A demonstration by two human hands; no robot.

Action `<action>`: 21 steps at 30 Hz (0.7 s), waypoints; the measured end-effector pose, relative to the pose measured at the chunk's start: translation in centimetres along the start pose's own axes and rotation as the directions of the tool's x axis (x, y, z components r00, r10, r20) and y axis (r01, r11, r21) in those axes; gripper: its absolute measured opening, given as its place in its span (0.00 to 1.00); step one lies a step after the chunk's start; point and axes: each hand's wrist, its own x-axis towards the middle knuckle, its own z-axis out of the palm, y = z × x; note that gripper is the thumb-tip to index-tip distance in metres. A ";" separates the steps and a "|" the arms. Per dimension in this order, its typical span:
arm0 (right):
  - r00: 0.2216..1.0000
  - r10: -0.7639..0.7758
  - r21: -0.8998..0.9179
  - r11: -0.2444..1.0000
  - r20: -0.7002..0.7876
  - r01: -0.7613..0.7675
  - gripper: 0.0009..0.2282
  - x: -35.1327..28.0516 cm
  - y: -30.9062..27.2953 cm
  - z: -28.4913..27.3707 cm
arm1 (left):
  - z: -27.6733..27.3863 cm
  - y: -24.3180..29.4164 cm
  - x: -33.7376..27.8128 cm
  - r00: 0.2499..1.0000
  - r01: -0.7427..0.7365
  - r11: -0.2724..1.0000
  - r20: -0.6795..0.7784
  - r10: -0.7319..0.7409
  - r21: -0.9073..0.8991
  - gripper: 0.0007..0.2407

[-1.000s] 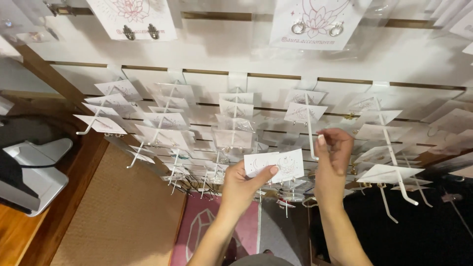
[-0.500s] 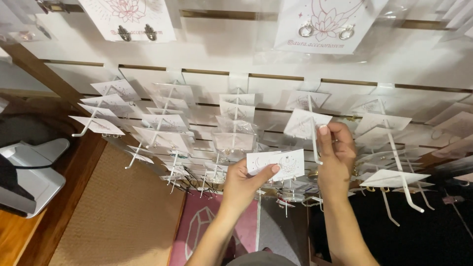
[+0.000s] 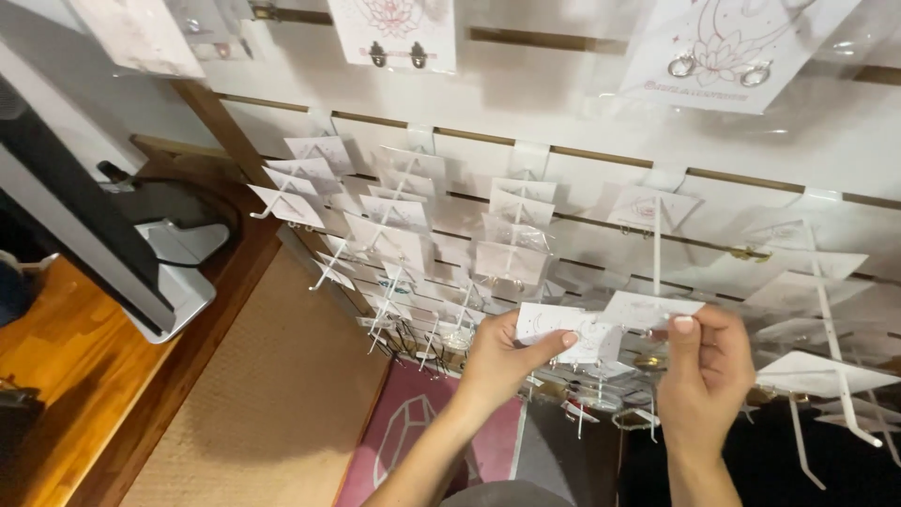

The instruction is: The person is browsing through and organizing earring cards on a display rack, picking them up to inspect and holding several in one hand.

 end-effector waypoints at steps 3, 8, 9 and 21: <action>0.998 0.025 0.069 0.997 0.054 -0.029 0.06 -0.4 -0.5 -0.4 | -0.5 -0.2 -0.4 0.999 -0.015 1.000 -0.030 0.016 0.027 0.05; 0.995 0.068 0.147 0.986 0.066 -0.078 0.06 -1.1 0.8 -1.0 | -0.6 -0.2 -0.5 0.998 -0.045 0.999 -0.049 0.044 -0.022 0.03; 0.996 0.052 0.176 0.982 0.075 -0.065 0.07 -1.1 0.8 -1.0 | -0.5 -0.3 -0.6 0.995 -0.080 0.996 -0.063 0.078 -0.031 0.04; 0.981 0.169 0.220 0.957 0.100 -0.187 0.05 -2.0 1.6 -0.4 | 0.0 -0.4 -0.9 0.981 -0.189 0.976 0.019 0.192 -0.109 0.03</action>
